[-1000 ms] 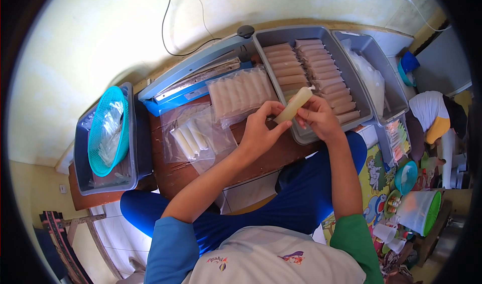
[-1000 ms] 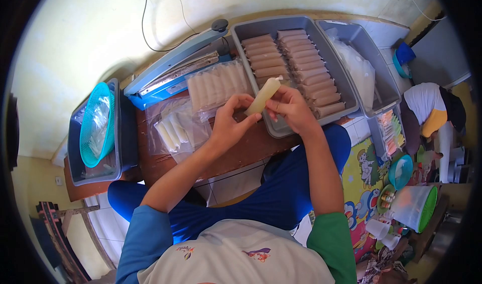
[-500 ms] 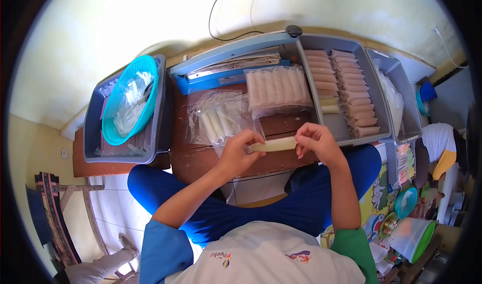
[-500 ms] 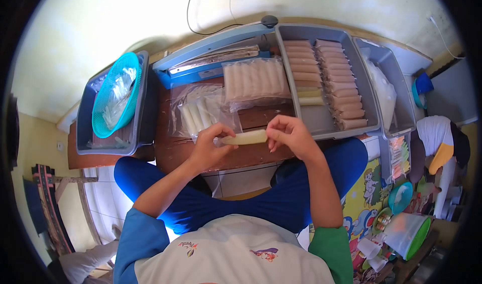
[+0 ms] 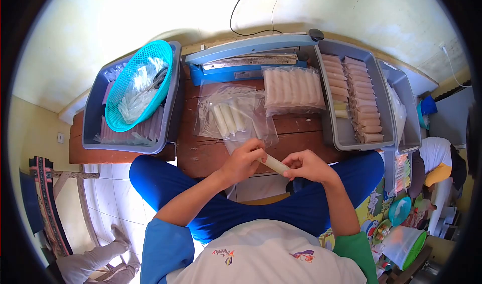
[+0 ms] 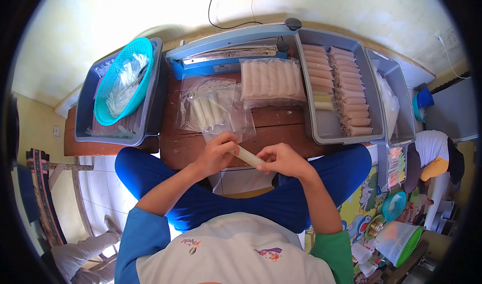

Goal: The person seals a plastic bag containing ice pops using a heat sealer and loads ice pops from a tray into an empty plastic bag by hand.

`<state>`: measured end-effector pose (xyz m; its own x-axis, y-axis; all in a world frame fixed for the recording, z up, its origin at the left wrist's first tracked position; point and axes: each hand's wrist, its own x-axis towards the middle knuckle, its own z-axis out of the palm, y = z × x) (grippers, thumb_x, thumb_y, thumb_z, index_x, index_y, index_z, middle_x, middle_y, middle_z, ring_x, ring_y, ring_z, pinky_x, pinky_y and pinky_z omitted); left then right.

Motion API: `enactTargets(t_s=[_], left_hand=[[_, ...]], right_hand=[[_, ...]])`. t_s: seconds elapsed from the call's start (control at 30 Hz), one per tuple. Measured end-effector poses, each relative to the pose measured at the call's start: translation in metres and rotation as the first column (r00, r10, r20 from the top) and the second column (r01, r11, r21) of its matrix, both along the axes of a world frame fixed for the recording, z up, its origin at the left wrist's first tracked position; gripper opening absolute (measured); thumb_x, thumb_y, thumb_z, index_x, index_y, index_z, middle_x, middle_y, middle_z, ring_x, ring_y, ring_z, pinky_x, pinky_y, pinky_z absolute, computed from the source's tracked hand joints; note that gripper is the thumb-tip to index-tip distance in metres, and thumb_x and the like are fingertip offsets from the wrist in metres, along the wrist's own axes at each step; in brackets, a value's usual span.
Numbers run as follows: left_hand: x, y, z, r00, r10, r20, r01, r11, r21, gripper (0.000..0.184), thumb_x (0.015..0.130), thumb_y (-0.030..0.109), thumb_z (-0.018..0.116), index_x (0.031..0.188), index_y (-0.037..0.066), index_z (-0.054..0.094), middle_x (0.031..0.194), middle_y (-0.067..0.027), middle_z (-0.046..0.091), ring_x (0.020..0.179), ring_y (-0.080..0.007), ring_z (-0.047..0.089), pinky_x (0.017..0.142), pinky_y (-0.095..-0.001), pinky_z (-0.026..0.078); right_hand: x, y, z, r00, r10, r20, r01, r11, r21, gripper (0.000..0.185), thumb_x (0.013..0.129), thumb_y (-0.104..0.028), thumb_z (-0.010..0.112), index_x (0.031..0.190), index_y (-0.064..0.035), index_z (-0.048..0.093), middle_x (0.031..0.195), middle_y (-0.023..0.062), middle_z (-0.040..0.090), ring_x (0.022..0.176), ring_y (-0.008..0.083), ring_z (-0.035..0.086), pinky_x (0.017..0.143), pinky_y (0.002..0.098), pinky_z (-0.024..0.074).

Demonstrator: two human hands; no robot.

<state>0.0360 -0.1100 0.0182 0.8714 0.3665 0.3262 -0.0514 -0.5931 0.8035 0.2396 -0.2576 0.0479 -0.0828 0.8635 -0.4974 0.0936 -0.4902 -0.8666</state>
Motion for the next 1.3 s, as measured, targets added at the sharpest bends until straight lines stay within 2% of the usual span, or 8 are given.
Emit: enactTargets(t_s=[0.27, 0.37, 0.53, 0.77, 0.97, 1.03, 1.23, 1.3], left_hand=[[-0.007, 0.016, 0.014, 0.994, -0.068, -0.086, 0.064, 0.997, -0.049, 0.023, 0.069, -0.009, 0.063, 0.085, 0.006, 0.058, 0.105, -0.0117, 0.059, 0.096, -0.0309, 0.062, 0.077, -0.0352, 0.052], [-0.008, 0.024, 0.018, 0.998, -0.056, -0.037, 0.058, 0.996, 0.064, 0.020, 0.069, -0.010, 0.060, 0.084, 0.004, 0.059, 0.103, -0.0117, 0.061, 0.096, -0.0299, 0.063, 0.075, -0.0351, 0.052], [-0.010, 0.037, 0.026, 0.987, 0.157, 0.035, -0.155, 0.986, -0.062, 0.018, 0.071, -0.011, 0.056, 0.082, 0.002, 0.062, 0.092, -0.0116, 0.065, 0.080, -0.0243, 0.065, 0.070, -0.0306, 0.051], [-0.015, 0.040, 0.019, 0.957, 0.251, -0.148, -0.271, 0.954, -0.131, 0.014, 0.076, -0.006, 0.055, 0.083, 0.001, 0.064, 0.082, -0.0128, 0.065, 0.072, -0.0251, 0.064, 0.064, -0.0325, 0.049], [-0.018, 0.035, 0.005, 0.942, 0.038, -0.333, -0.084, 0.989, -0.125, 0.019, 0.075, -0.001, 0.057, 0.089, -0.001, 0.069, 0.084, -0.0129, 0.069, 0.073, -0.0226, 0.067, 0.066, -0.0335, 0.052], [-0.020, 0.034, 0.001, 0.845, -0.211, -0.491, 0.160, 0.976, -0.144, 0.025, 0.076, 0.003, 0.057, 0.098, -0.001, 0.068, 0.092, -0.0157, 0.069, 0.077, -0.0290, 0.067, 0.071, -0.0385, 0.053], [-0.020, 0.021, -0.002, 0.852, -0.229, -0.471, 0.190, 0.973, -0.129, 0.038, 0.077, 0.003, 0.054, 0.114, -0.003, 0.061, 0.120, -0.0189, 0.060, 0.090, -0.0397, 0.063, 0.080, -0.0441, 0.051], [-0.020, 0.019, -0.002, 0.861, -0.214, -0.461, 0.181, 0.977, -0.115, 0.037, 0.077, 0.003, 0.055, 0.113, -0.003, 0.061, 0.122, -0.0192, 0.058, 0.090, -0.0394, 0.063, 0.080, -0.0446, 0.051]], right_hand=[[-0.007, -0.005, -0.004, 0.994, -0.112, -0.010, 0.112, 0.994, 0.005, 0.025, 0.081, -0.006, 0.073, 0.101, 0.0064, 0.065, 0.081, 0.0076, 0.068, 0.068, 0.0106, 0.063, 0.064, 0.0242, 0.0535], [-0.014, -0.006, -0.005, 0.990, -0.122, 0.069, 0.122, 0.992, 0.013, 0.022, 0.080, -0.005, 0.073, 0.098, 0.0061, 0.065, 0.079, 0.0074, 0.068, 0.067, 0.0105, 0.063, 0.063, 0.0243, 0.0532], [-0.035, -0.007, -0.026, 0.957, -0.202, 0.206, 0.195, 0.979, 0.056, 0.021, 0.079, -0.005, 0.073, 0.095, 0.0055, 0.065, 0.076, 0.0087, 0.068, 0.065, 0.0106, 0.063, 0.061, 0.0253, 0.0527], [-0.061, 0.012, -0.050, 0.794, -0.449, 0.409, 0.306, 0.877, 0.370, 0.020, 0.078, -0.005, 0.073, 0.094, 0.0044, 0.066, 0.077, 0.0109, 0.067, 0.065, 0.0129, 0.064, 0.058, 0.0264, 0.0520], [-0.078, 0.032, -0.049, 0.725, -0.557, 0.405, 0.374, 0.812, 0.448, 0.019, 0.080, -0.006, 0.070, 0.095, 0.0041, 0.065, 0.083, 0.0144, 0.065, 0.068, 0.0220, 0.066, 0.061, 0.0328, 0.0532], [-0.082, 0.040, -0.053, 0.709, -0.580, 0.401, 0.371, 0.791, 0.487, 0.020, 0.080, -0.005, 0.069, 0.097, 0.0037, 0.065, 0.085, 0.0146, 0.065, 0.068, 0.0235, 0.066, 0.062, 0.0335, 0.0532], [-0.088, 0.060, -0.076, 0.650, -0.646, 0.400, 0.338, 0.718, 0.609, 0.025, 0.080, -0.005, 0.069, 0.103, 0.0021, 0.064, 0.087, 0.0177, 0.065, 0.069, 0.0303, 0.065, 0.062, 0.0375, 0.0525], [-0.087, 0.066, -0.078, 0.612, -0.652, 0.447, 0.299, 0.715, 0.632, 0.025, 0.081, -0.002, 0.070, 0.105, 0.0029, 0.064, 0.086, 0.0154, 0.066, 0.069, 0.0211, 0.067, 0.059, 0.0316, 0.0539]])
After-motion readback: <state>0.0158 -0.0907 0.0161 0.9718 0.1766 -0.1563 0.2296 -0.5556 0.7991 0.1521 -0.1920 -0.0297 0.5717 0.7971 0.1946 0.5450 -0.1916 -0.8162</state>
